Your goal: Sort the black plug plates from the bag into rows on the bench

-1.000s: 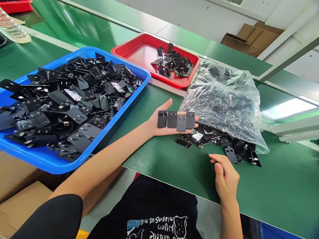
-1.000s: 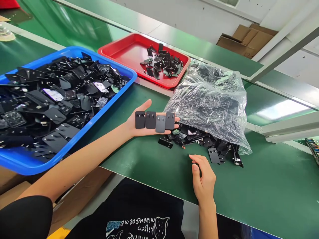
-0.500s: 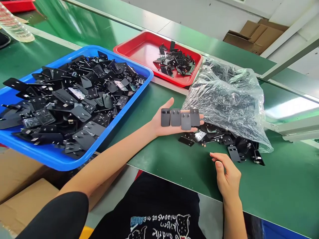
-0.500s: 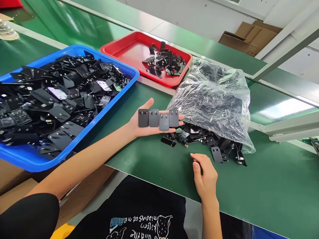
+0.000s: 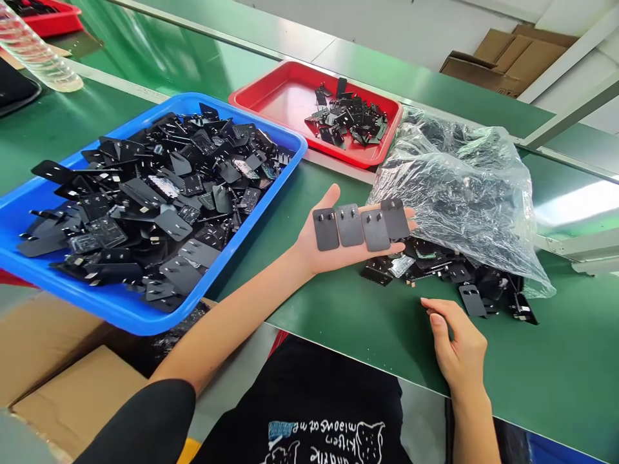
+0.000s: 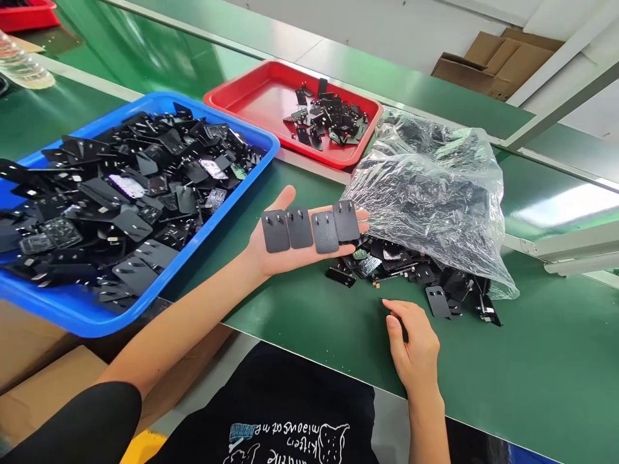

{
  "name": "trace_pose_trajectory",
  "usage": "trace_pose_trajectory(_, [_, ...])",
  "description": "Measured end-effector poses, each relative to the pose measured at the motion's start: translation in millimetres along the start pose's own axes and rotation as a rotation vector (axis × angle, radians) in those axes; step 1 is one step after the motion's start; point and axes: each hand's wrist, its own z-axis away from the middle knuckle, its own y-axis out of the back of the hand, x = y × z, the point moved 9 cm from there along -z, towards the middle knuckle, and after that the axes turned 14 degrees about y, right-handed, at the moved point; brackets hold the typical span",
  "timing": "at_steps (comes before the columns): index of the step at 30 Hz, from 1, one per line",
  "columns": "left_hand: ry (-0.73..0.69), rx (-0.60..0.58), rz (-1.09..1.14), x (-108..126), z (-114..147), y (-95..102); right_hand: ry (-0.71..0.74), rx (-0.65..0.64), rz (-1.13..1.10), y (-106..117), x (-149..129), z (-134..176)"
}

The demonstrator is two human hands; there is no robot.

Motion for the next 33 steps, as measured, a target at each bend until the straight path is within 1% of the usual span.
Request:
trace_pose_trajectory(4, [-0.003,-0.009,-0.04,-0.8,1.5,-4.2,0.019,-0.003,-0.002,-0.7,-1.2,-0.4])
trace_pose_trajectory(9, [0.038,0.012,-0.046,-5.5,0.7,-6.4,0.048,0.002,-0.005,-1.1,-4.2,-1.3])
trace_pose_trajectory(18, [0.063,0.01,-0.016,-8.6,-1.6,-2.2,0.046,-0.004,-0.004,-0.6,-2.7,-2.4])
trace_pose_trajectory(26, [-0.006,0.027,0.057,-4.9,-3.0,5.9,0.057,-0.011,0.025,-0.4,-5.4,-3.3])
trace_pose_trajectory(33, [-0.026,0.048,0.037,-1.7,-2.1,7.2,0.063,-0.019,0.027,-1.0,-6.3,-3.7])
